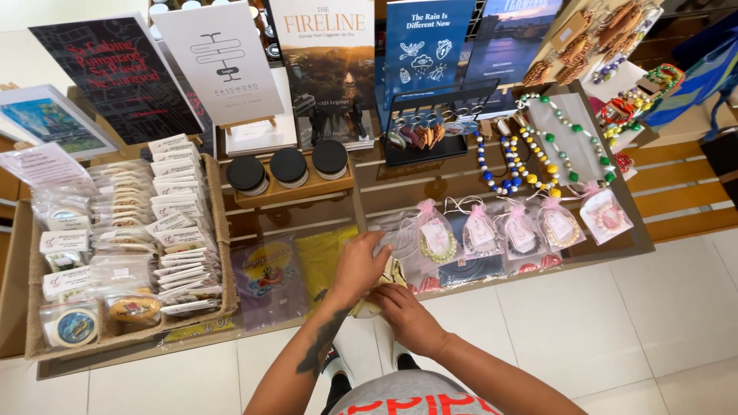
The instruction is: Cleaning and organizing various retail items on a display table using a yellow cloth.
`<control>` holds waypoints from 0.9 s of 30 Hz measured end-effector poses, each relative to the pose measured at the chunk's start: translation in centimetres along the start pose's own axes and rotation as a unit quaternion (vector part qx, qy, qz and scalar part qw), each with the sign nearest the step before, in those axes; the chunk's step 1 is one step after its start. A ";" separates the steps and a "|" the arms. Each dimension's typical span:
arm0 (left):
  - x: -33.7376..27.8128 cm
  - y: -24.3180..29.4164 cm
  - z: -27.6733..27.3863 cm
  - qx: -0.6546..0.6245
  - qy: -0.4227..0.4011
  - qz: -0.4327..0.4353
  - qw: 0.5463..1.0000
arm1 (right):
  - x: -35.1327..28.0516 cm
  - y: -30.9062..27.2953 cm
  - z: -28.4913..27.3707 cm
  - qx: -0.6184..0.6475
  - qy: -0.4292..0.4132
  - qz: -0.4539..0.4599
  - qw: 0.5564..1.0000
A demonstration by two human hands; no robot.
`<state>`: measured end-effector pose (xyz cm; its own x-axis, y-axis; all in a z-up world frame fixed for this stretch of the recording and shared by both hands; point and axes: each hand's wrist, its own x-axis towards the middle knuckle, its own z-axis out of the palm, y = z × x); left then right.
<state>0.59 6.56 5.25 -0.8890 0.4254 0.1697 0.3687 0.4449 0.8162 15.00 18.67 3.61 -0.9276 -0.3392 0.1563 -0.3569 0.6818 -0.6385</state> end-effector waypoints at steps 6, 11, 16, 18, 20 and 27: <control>2.3 0.8 5.8 0.018 -0.097 -0.095 0.991 | -1.8 0.3 -2.1 -0.071 -0.029 -0.032 0.997; 3.2 0.8 8.9 0.011 -0.092 -0.144 0.985 | -2.4 0.7 -1.0 -0.072 -0.049 -0.004 0.996; 3.3 -1.0 10.5 -0.048 -0.050 -0.139 0.988 | -2.7 0.7 -0.7 -0.075 -0.067 0.018 0.995; 3.2 -1.1 10.3 -0.115 0.010 -0.083 0.990 | -2.7 1.0 -0.5 -0.085 -0.065 0.014 0.994; 3.7 -0.4 9.3 -0.139 0.007 -0.107 0.985 | -2.6 1.3 -0.7 -0.086 -0.064 0.016 0.994; 4.4 0.2 6.7 -0.284 0.004 -0.157 0.946 | -1.2 5.1 -1.7 -0.107 0.000 0.055 0.993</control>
<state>-1.44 13.82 2.43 -0.9333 0.3357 -0.1276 -0.1166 0.0528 0.9918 14.11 23.70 1.42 -0.9623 -0.2547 0.0952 -0.2687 0.8364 -0.4778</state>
